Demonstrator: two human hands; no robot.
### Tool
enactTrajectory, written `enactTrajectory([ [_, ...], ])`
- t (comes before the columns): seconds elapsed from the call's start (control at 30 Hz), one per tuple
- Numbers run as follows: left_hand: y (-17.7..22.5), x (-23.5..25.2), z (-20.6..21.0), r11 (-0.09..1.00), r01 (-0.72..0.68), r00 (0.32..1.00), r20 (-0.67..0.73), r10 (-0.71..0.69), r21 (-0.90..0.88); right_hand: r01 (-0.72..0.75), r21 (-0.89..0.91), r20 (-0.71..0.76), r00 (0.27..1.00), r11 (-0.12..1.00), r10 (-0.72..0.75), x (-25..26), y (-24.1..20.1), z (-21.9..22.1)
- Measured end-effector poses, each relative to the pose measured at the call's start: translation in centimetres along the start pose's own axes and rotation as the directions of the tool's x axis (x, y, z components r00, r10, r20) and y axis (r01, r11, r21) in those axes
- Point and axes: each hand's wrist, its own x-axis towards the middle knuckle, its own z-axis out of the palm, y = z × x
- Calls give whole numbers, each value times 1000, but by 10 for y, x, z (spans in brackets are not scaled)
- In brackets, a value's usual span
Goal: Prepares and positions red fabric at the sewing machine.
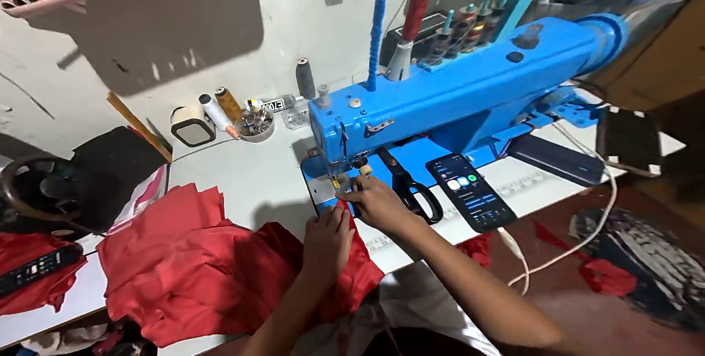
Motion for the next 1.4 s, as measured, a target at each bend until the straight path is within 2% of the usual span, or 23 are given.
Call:
enactTrajectory([
  [0.07, 6, -4, -1, 997, 55, 997, 59, -52, -50, 6, -32, -47, 999, 999, -8, 0, 1, 4],
  [0.13, 7, -7, 2, 994, 70, 997, 51, -66, -83, -17, -68, -71, 997, 998, 12, 1, 0, 6],
  [0.27, -5, -8, 10, 988, -8, 1000, 4, 9, -152, -64, -91, -118, 992, 994, 53, 3, -2, 8],
  [0.4, -13, -6, 11, 982, -40, 999, 6, 42, -186, -124, -133, -272, 959, 983, 84, 3, 9, 13],
  [0.57, -20, 2, 12, 981, -50, 998, 31, 57, -188, -221, -148, -255, 950, 964, 179, 2, 11, 1],
  [0.63, -22, 4, 13, 978, -50, 998, 30, 57, -202, -134, -90, -273, 956, 987, 105, 0, 12, -1],
  [0.73, -23, 4, 13, 976, -52, 998, 16, 57, -212, 164, -42, -274, 947, 986, -169, -3, 16, 3],
  [0.8, -22, 3, 13, 978, -67, 998, 3, 69, -199, 225, -52, -224, 947, 973, -231, -3, 18, 6],
  [1.13, -26, 5, 11, 994, -47, 999, -10, 47, -102, 145, -83, -245, 956, 986, -161, 8, 24, 13],
  [1.4, -29, 7, 13, 989, -48, 999, -14, 47, -139, 4, -109, -329, 943, 994, -40, 9, 22, 12],
])
